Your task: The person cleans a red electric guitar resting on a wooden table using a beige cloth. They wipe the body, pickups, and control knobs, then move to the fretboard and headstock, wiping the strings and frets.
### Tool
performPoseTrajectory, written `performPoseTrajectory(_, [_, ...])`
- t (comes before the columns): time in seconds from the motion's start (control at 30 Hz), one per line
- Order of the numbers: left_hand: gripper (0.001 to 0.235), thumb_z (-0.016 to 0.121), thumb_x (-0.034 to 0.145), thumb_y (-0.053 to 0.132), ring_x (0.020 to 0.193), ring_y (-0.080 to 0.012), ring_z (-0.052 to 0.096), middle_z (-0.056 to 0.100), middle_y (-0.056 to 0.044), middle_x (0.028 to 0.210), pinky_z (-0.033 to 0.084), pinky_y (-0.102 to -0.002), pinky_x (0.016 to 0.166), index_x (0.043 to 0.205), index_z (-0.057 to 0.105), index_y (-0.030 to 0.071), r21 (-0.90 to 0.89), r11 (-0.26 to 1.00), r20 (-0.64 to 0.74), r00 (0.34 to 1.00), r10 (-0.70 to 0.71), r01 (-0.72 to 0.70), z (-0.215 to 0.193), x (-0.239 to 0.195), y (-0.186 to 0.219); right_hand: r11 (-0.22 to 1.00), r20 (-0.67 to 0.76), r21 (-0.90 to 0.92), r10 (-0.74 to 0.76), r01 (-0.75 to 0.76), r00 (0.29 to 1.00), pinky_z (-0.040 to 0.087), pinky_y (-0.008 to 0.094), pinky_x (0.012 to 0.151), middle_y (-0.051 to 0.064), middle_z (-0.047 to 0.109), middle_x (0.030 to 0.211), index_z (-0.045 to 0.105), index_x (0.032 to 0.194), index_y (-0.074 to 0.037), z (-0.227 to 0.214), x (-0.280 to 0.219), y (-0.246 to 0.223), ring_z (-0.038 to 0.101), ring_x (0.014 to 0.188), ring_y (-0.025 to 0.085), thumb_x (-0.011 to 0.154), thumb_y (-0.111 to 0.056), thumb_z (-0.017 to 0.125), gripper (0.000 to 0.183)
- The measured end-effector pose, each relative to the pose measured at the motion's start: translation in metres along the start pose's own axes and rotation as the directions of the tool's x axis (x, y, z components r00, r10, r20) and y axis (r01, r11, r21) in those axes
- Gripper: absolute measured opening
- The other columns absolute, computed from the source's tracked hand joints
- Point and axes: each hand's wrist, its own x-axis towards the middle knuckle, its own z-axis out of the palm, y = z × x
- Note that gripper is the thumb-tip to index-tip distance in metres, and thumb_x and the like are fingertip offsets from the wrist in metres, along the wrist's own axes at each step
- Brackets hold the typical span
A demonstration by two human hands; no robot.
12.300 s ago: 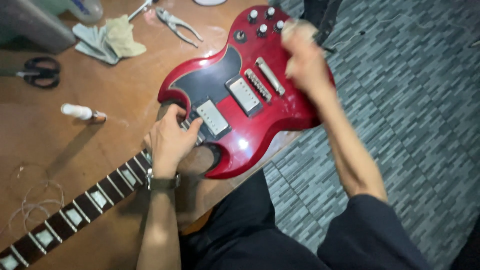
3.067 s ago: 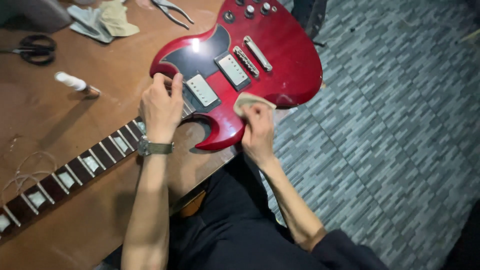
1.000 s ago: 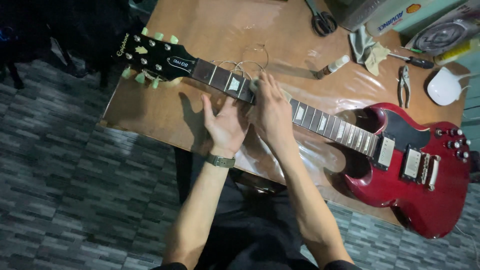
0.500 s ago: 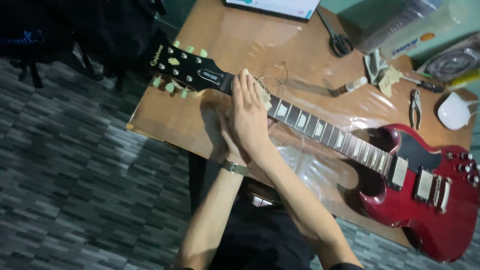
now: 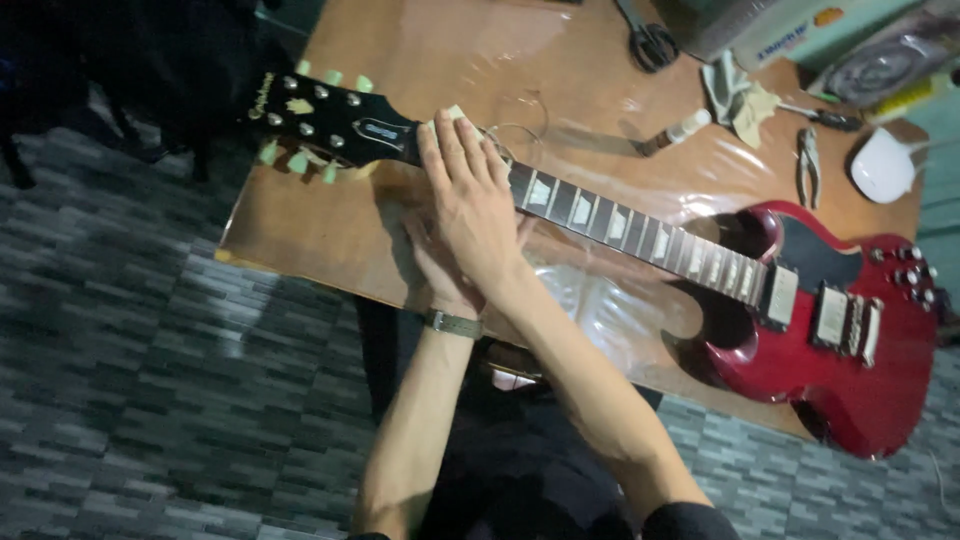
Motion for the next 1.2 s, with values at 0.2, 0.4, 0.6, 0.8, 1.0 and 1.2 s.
performPoseTrajectory(0.2, [0.112, 0.048, 0.073, 0.094, 0.139, -0.0401, 0.049, 0.055, -0.022, 0.147, 0.03, -0.057, 0.122, 0.145, 0.053, 0.008, -0.059, 0.994, 0.196, 0.978, -0.075, 0.088, 0.039, -0.019, -0.029, 0.978, -0.107, 0.207, 0.025, -0.003, 0.994, 0.037, 0.053, 0.117, 0.025, 0.053, 0.151, 0.049, 0.153, -0.003, -0.005, -0.081, 0.079, 0.045, 0.145, 0.041, 0.106, -0.002, 0.042, 0.048])
performPoseTrajectory(0.4, [0.091, 0.051, 0.079, 0.086, 0.14, -0.0373, 0.047, 0.058, -0.017, 0.141, 0.029, -0.051, 0.123, 0.127, 0.063, 0.008, 0.011, 0.998, 0.118, 0.991, -0.067, 0.066, 0.041, -0.018, -0.028, 0.949, 0.056, 0.183, 0.249, -0.255, 0.967, 0.026, 0.057, 0.12, 0.026, 0.039, 0.162, 0.041, 0.156, 0.004, -0.011, -0.14, 0.128, 0.034, 0.15, 0.045, 0.094, -0.004, 0.057, 0.065])
performPoseTrajectory(0.6, [0.075, 0.05, 0.096, 0.072, 0.131, -0.0322, 0.057, 0.061, -0.012, 0.142, 0.036, -0.049, 0.119, 0.141, 0.059, 0.014, 0.46, 0.881, 0.026, 0.994, 0.11, -0.109, 0.045, -0.015, -0.042, 0.901, 0.17, 0.304, 0.267, -0.309, 0.948, 0.024, 0.055, 0.124, 0.03, 0.038, 0.16, 0.04, 0.155, 0.005, -0.001, -0.084, 0.071, 0.031, 0.151, 0.048, 0.069, 0.005, 0.074, 0.092])
performPoseTrajectory(0.8, [0.074, 0.041, 0.099, 0.071, 0.133, -0.0339, 0.057, 0.057, -0.018, 0.146, 0.041, -0.047, 0.115, 0.145, 0.053, 0.014, 0.568, 0.805, 0.01, 0.979, 0.203, -0.173, 0.075, -0.018, -0.055, 0.975, 0.011, 0.135, 0.174, -0.174, 0.985, 0.028, 0.051, 0.123, 0.033, 0.036, 0.16, 0.04, 0.153, 0.009, -0.002, -0.12, 0.053, 0.033, 0.151, 0.047, 0.075, -0.003, 0.064, 0.083])
performPoseTrajectory(1.0, [0.084, 0.039, 0.098, 0.075, 0.134, -0.0325, 0.052, 0.052, -0.013, 0.149, 0.031, -0.049, 0.118, 0.151, 0.045, 0.011, 0.647, 0.741, -0.013, 0.968, 0.251, -0.183, 0.057, -0.008, -0.051, 0.946, 0.101, 0.214, 0.227, -0.244, 0.969, 0.03, 0.05, 0.12, 0.028, 0.05, 0.152, 0.046, 0.148, 0.005, -0.018, -0.066, 0.093, 0.042, 0.147, 0.042, 0.08, -0.005, 0.06, 0.071])
performPoseTrajectory(1.2, [0.126, 0.056, 0.081, 0.083, 0.155, -0.0423, 0.019, 0.017, -0.023, 0.167, 0.01, -0.064, 0.123, 0.162, -0.001, 0.006, 0.675, 0.738, -0.14, 0.984, 0.112, 0.012, 0.059, -0.045, -0.064, -0.331, 0.344, 0.923, 0.48, -0.197, 0.807, 0.047, 0.05, 0.113, 0.024, 0.059, 0.143, 0.043, 0.151, -0.002, -0.057, -0.116, 0.128, 0.059, 0.134, 0.035, 0.096, -0.003, 0.05, 0.056])
